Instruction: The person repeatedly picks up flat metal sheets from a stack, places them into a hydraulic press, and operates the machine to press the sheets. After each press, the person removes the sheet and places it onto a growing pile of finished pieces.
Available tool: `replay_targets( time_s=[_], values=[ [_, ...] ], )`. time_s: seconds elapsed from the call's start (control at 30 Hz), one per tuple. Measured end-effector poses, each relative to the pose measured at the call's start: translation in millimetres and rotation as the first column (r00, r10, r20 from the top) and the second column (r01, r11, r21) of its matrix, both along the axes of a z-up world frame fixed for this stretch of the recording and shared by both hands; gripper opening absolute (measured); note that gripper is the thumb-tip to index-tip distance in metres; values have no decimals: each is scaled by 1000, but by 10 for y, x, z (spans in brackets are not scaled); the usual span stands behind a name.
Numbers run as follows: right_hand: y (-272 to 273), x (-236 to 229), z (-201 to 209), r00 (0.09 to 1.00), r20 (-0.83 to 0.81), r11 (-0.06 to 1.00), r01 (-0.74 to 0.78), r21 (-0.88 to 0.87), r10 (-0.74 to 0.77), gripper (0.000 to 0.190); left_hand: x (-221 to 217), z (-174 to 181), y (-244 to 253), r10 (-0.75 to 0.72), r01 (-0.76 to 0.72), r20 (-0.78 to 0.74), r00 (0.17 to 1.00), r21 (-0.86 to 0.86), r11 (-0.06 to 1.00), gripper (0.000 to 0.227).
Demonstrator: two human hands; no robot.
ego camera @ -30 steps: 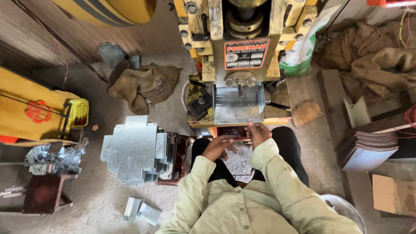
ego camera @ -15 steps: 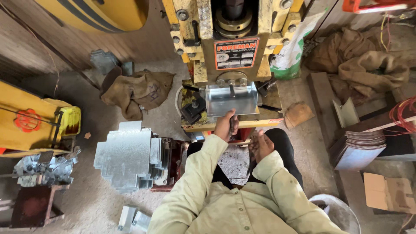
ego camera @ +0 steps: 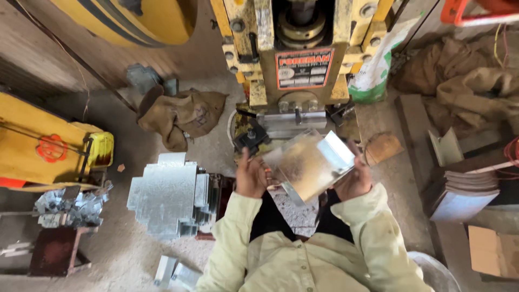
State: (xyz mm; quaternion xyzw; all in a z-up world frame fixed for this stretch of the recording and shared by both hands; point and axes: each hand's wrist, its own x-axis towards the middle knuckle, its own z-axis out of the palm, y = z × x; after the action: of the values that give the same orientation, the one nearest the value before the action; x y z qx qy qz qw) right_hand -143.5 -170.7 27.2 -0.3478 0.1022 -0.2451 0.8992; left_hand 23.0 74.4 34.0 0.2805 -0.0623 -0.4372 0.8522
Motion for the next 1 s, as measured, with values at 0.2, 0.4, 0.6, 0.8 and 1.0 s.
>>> replay_targets(
  time_s=[0.2, 0.4, 0.6, 0.8, 1.0],
  values=[
    [-19, 212, -192, 994, -108, 999, 33, -32, -37, 64, -261, 115, -137, 87, -108, 175, 981, 116, 987, 93],
    [-16, 481, -191, 984, -19, 973, -178, -150, 177, 74, -163, -223, -290, 24, -363, 534, 845, 540, 760, 77],
    [-170, 815, -445, 938, -348, 971, -88, -221, 6, 82, 310, -889, -462, 165, -526, 640, 750, 427, 735, 25],
    [-376, 865, -670, 928, -360, 900, -72, -430, -98, 64, 392, -748, -488, 173, -540, 668, 724, 392, 745, 51],
    [-419, 830, -729, 887, -407, 838, -46, -544, -216, 60, 317, -626, -460, 177, -572, 675, 717, 423, 703, 51]
  ],
)
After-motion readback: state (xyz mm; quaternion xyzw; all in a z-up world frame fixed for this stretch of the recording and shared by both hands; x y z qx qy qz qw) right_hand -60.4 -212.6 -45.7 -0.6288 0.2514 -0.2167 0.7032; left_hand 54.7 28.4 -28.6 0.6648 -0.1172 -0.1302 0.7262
